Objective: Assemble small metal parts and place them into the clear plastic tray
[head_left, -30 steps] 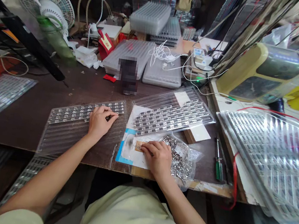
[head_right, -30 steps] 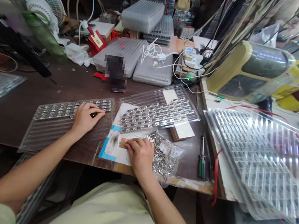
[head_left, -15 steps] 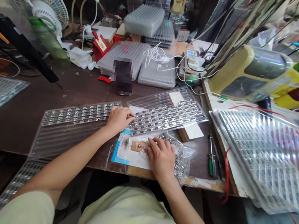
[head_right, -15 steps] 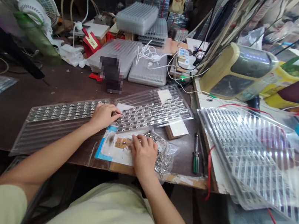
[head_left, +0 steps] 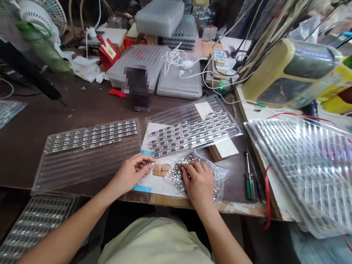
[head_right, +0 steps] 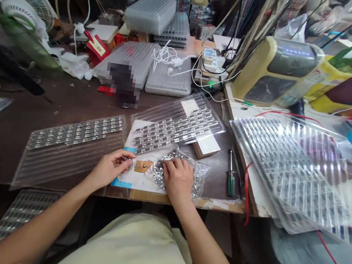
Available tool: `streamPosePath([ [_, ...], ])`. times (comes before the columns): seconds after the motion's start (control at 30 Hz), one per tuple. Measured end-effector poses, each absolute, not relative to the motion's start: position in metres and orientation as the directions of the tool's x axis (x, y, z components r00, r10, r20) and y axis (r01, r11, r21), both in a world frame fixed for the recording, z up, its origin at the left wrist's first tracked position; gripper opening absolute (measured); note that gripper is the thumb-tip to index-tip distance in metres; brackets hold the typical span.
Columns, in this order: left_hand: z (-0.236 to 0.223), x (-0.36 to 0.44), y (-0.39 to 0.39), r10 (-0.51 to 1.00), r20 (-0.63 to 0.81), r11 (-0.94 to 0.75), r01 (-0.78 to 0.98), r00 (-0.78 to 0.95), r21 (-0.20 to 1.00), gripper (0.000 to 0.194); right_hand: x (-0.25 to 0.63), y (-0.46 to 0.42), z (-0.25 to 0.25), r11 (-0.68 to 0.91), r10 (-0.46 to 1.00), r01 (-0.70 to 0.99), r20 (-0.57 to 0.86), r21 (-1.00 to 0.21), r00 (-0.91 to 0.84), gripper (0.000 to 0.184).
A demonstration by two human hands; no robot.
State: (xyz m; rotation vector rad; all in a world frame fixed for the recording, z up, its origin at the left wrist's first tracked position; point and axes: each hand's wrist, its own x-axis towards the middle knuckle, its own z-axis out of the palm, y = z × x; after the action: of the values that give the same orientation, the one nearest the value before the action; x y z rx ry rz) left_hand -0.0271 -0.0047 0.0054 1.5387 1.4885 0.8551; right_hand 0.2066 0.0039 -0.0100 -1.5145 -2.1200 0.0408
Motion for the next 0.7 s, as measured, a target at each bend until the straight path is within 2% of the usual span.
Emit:
streamPosePath([
  [0.1, -0.003, -0.015, -0.010, 0.999, 0.035, -0.040, 0.544, 0.020, 0.838, 0.018, 0.207, 0.005, -0.013, 0.401, 0.873, 0.829, 0.437, -0.390, -0.217, 0.013],
  [0.23, -0.006, -0.005, -0.011, 0.980, 0.176, -0.194, 0.576, 0.089, 0.794, 0.013, 0.209, 0.004, -0.014, 0.388, 0.893, 0.732, 0.425, -0.560, -0.148, 0.014],
  [0.33, -0.007, -0.001, -0.012, 0.967, 0.227, -0.251, 0.593, 0.116, 0.765, 0.014, 0.212, 0.004, -0.013, 0.345, 0.920, 0.672, 0.378, -0.655, -0.104, 0.013],
  [0.53, -0.007, 0.003, -0.012, 0.961, 0.244, -0.268, 0.664, 0.132, 0.698, 0.014, 0.212, 0.004, -0.011, 0.375, 0.920, 0.617, 0.358, -0.692, -0.158, 0.025],
  [0.7, -0.007, 0.004, -0.012, 0.961, 0.239, -0.268, 0.685, 0.139, 0.678, 0.014, 0.210, 0.003, -0.008, 0.313, 0.944, 0.652, 0.301, -0.691, -0.134, 0.018],
])
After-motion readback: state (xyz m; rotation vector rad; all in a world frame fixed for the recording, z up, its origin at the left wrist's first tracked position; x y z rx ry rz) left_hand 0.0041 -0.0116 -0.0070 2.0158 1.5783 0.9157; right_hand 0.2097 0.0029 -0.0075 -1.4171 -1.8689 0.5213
